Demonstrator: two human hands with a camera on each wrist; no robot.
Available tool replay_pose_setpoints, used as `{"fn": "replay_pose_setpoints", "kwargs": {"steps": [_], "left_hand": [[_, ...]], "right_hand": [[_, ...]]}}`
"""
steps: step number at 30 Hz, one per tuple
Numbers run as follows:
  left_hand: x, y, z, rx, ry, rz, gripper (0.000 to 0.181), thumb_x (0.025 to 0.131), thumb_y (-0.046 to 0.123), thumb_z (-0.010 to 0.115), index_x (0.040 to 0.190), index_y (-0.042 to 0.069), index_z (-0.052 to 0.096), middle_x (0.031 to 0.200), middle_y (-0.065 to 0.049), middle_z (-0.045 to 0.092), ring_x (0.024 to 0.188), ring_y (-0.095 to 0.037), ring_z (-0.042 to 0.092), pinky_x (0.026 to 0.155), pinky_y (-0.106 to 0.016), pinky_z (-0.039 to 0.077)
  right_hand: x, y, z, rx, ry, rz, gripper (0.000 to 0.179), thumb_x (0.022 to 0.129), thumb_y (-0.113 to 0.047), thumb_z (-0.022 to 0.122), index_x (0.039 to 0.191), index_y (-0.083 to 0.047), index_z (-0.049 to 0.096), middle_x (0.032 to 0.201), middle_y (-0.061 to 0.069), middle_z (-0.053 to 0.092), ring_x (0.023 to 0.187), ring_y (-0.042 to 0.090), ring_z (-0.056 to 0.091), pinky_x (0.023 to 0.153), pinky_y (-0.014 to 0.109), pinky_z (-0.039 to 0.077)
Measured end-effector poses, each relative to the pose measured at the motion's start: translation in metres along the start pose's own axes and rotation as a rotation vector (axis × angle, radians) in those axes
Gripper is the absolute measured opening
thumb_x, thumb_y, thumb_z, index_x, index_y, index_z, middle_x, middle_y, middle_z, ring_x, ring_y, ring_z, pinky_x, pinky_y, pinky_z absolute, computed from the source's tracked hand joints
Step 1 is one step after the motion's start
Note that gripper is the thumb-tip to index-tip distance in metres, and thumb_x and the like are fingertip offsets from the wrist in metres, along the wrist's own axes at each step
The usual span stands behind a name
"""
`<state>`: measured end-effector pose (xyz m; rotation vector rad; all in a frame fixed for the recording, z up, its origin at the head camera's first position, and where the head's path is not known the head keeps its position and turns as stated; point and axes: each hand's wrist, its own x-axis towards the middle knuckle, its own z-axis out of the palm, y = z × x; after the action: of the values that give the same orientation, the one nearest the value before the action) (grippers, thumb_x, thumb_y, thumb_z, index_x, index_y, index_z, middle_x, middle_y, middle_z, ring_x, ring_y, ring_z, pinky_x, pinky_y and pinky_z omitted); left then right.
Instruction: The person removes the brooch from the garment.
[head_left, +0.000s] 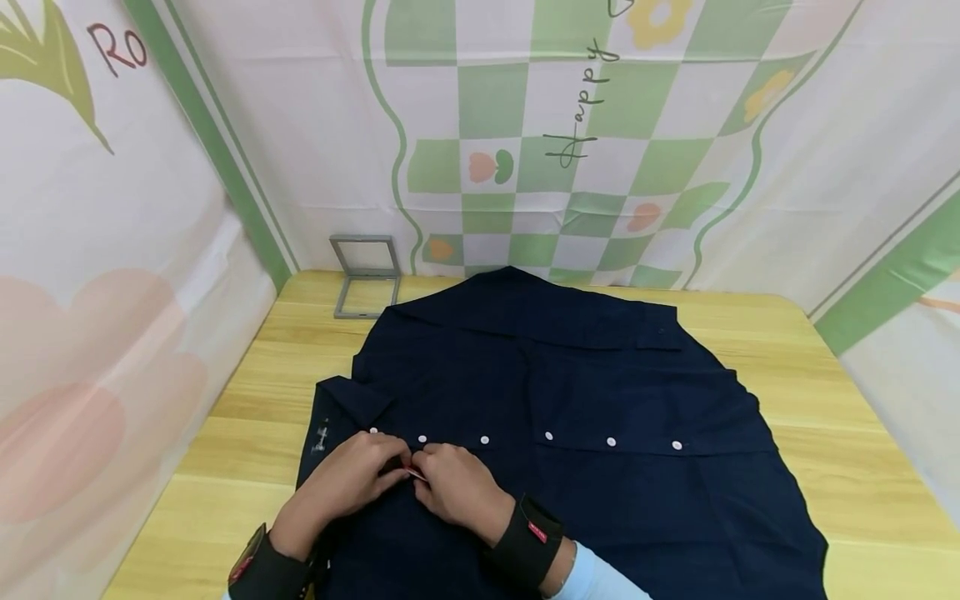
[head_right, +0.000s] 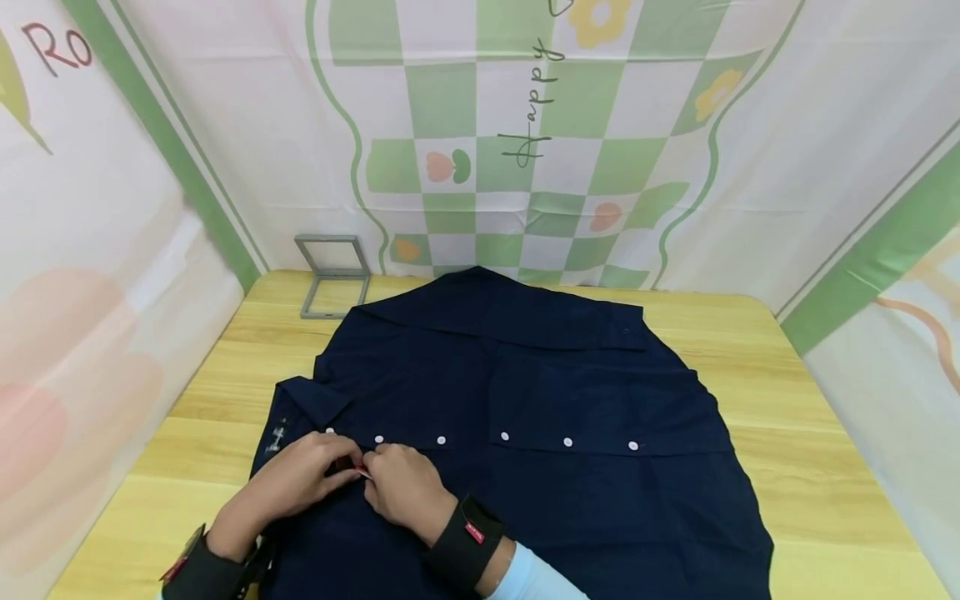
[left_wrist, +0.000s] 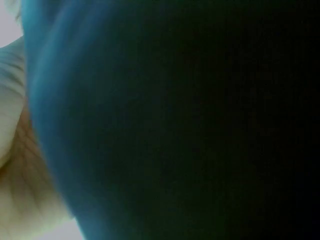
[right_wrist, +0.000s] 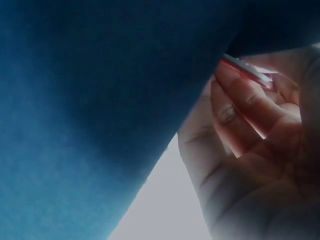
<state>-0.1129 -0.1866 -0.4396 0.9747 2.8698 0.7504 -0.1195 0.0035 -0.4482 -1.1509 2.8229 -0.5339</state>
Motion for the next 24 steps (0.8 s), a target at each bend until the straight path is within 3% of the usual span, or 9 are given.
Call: {"fn": "replay_pose_setpoints", "kwargs": {"steps": [10, 19, 24], "left_hand": [[0.001, 0.0001, 0.0005, 0.028, 0.01, -0.002, 0.007, 0.087, 0.015, 0.074, 0.087, 0.019, 0.069, 0.085, 0.01, 0.068, 0.079, -0.006, 0.063, 0.071, -0.024, 0.053], [0.0026, 0.0028, 0.0017, 0.043, 0.012, -0.018, 0.007, 0.086, 0.015, 0.075, 0.088, 0.02, 0.069, 0.085, 0.01, 0.068, 0.079, -0.006, 0.063, 0.073, -0.026, 0.052], [0.0027, 0.0039, 0.0015, 0.042, 0.005, -0.018, 0.008, 0.086, 0.015, 0.075, 0.087, 0.02, 0.069, 0.085, 0.01, 0.068, 0.079, -0.005, 0.062, 0.073, -0.026, 0.053]], "right_hand": [[-0.0001, 0.0013, 0.0009, -0.012, 0.034, -0.02, 0.013, 0.091, -0.02, 0.068, 0.079, -0.018, 0.067, 0.075, -0.005, 0.063, 0.062, 0.003, 0.056, 0.054, 0.014, 0.042], [0.0008, 0.0006, 0.0007, 0.027, 0.04, 0.02, 0.034, 0.09, -0.017, 0.065, 0.059, -0.021, 0.051, 0.055, -0.009, 0.045, 0.043, -0.003, 0.034, 0.042, 0.011, 0.028], [0.0001, -0.0013, 0.0015, -0.051, 0.063, 0.002, 0.039, 0.088, -0.017, 0.066, 0.055, -0.021, 0.044, 0.054, -0.009, 0.045, 0.04, -0.003, 0.032, 0.04, 0.011, 0.026]]}}
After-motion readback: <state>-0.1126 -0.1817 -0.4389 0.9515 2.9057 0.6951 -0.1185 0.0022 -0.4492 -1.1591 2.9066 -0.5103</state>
